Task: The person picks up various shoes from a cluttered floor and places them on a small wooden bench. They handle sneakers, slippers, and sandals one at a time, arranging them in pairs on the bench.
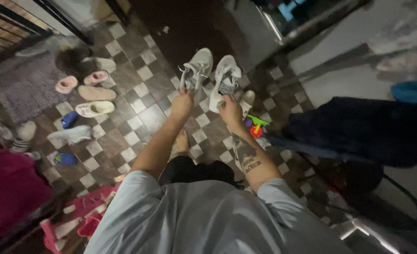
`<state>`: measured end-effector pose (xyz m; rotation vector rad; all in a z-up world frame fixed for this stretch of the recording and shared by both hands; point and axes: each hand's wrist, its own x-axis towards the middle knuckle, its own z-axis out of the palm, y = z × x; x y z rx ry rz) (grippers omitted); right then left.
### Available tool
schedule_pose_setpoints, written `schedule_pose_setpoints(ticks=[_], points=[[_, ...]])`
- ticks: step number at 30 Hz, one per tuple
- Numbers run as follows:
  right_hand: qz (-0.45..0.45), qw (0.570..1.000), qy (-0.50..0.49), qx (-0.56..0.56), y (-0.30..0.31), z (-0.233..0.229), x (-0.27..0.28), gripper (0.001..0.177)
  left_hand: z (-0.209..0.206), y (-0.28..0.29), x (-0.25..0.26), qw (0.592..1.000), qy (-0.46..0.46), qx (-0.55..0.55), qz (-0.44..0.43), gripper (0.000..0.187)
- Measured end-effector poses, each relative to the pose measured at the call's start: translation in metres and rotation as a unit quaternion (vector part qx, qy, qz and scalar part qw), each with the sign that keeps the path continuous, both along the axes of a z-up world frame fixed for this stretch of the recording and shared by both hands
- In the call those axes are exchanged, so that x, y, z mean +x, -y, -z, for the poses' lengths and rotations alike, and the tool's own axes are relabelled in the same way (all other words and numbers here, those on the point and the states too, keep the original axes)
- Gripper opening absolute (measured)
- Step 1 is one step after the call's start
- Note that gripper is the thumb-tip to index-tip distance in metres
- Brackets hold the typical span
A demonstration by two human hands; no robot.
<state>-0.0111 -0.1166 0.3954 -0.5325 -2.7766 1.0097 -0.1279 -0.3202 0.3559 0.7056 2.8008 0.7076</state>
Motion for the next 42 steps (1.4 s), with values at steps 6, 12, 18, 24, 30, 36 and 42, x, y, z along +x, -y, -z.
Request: schedule_pose_setpoints(ticks=[6,12,18,24,30,36,42], points=[[-0.005,1.000,0.014,-0.023,0.024,-0.010,-0.082,0.039,-0.010,0.034,-0.075,1.000,0.011,0.010,-0.017,0.033],[-0.055,0.988,-0.091,0.115,0.037,0.011,-0.161,0.040,0.005,0.045,-0.144,0.999,0.000,0.001,-0.035,0.028],[-0.082,0.996,-0.008,-0.020,0.026,0.046,-0.240,0.037,0.029,0.035,-0.199,0.997,0.004,0.012,-0.081,0.028],[-0.128,0.991,-0.038,-0.021,0.003,0.061,-0.313,0.036,0.028,0.000,-0.250,0.986,0.036,0.009,-0.165,0.026],[-0.154,0.987,0.047,-0.008,-0.016,0.068,-0.383,0.035,0.053,-0.025,-0.303,0.986,0.044,0.018,-0.161,0.032],[-0.167,0.985,-0.035,0.019,-0.024,0.122,-0.441,0.029,0.125,-0.040,-0.363,0.985,0.106,-0.023,-0.132,0.034],[-0.128,0.991,-0.010,0.043,-0.032,0.171,-0.480,0.026,0.209,-0.055,-0.413,0.994,0.061,-0.054,-0.068,0.041]])
